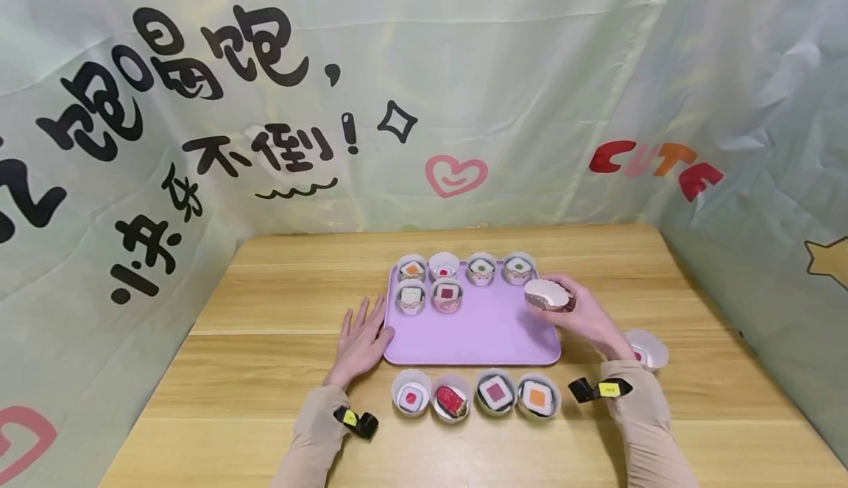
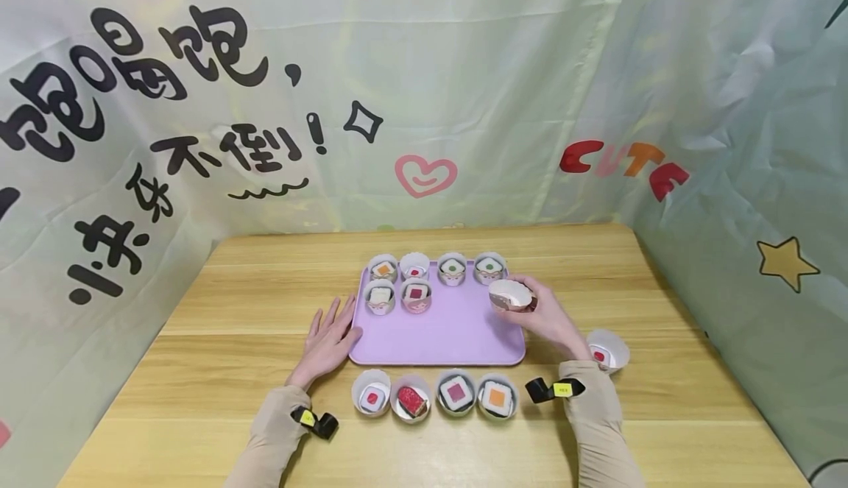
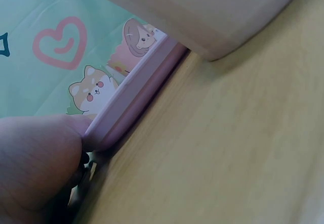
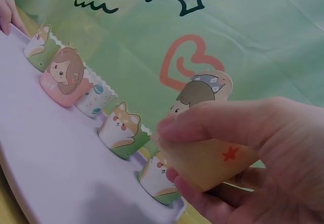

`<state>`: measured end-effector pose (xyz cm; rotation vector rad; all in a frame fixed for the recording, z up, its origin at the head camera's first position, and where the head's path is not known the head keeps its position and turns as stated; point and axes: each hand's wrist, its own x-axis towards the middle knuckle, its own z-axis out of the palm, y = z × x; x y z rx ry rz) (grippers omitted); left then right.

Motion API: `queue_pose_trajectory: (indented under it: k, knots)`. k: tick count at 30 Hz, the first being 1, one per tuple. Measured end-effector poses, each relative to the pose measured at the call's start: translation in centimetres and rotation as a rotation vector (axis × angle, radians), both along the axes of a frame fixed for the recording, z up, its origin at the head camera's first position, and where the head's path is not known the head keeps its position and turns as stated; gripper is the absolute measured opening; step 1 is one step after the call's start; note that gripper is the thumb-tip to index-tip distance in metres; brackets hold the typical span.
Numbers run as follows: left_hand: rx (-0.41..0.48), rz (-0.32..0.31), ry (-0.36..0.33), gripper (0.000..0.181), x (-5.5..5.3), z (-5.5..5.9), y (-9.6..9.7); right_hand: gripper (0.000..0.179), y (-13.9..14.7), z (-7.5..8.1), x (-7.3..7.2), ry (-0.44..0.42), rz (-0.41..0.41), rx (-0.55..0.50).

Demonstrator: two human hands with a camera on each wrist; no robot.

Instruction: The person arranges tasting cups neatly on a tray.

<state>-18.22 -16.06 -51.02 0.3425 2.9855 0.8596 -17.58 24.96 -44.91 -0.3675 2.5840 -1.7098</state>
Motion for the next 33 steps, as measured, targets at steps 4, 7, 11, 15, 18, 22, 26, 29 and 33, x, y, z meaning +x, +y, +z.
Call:
queue_pose_trajectory:
  k: [4,7,11,15,18,22,26,29,33]
  knots:
    - [0.002,-0.003,-0.001,0.062,-0.1,0.0,0.1,0.064,-0.2,0.0,-0.1,-0.01,0.024,-0.013]
    - [-0.001,-0.006,0.001,0.062,-0.1,-0.1,0.1,0.065,-0.3,0.2,-0.3,-0.01,0.035,0.004]
    - [-0.002,-0.004,0.002,0.062,-0.2,-0.1,0.2,0.065,-0.6,0.4,-0.7,-0.034,0.037,0.053]
    - [0.002,-0.001,-0.002,0.063,-0.1,-0.1,0.1,0.063,-1.0,0.5,-1.3,-0.043,0.053,0.088]
    - [-0.003,-0.002,-0.004,0.063,-0.1,-0.1,0.1,0.062,-1.4,0.5,-1.8,-0.013,0.079,0.122]
    - [-0.005,-0.003,-0.003,0.063,-0.1,-0.1,0.1,0.065,-2.0,0.5,-2.4,0.009,0.109,0.166]
    - [-0.004,-0.003,-0.005,0.062,-0.1,-0.1,0.0,0.068,-2.7,0.8,-2.8,0.006,0.138,0.194]
    - [-0.002,-0.002,-0.006,0.062,0.0,0.0,0.0,0.066,-3.1,1.0,-3.0,0.01,0.148,0.209]
    - [-0.001,-0.002,-0.007,0.062,-0.1,0.0,0.0,0.063,-3.5,1.1,-3.3,0.016,0.153,0.222]
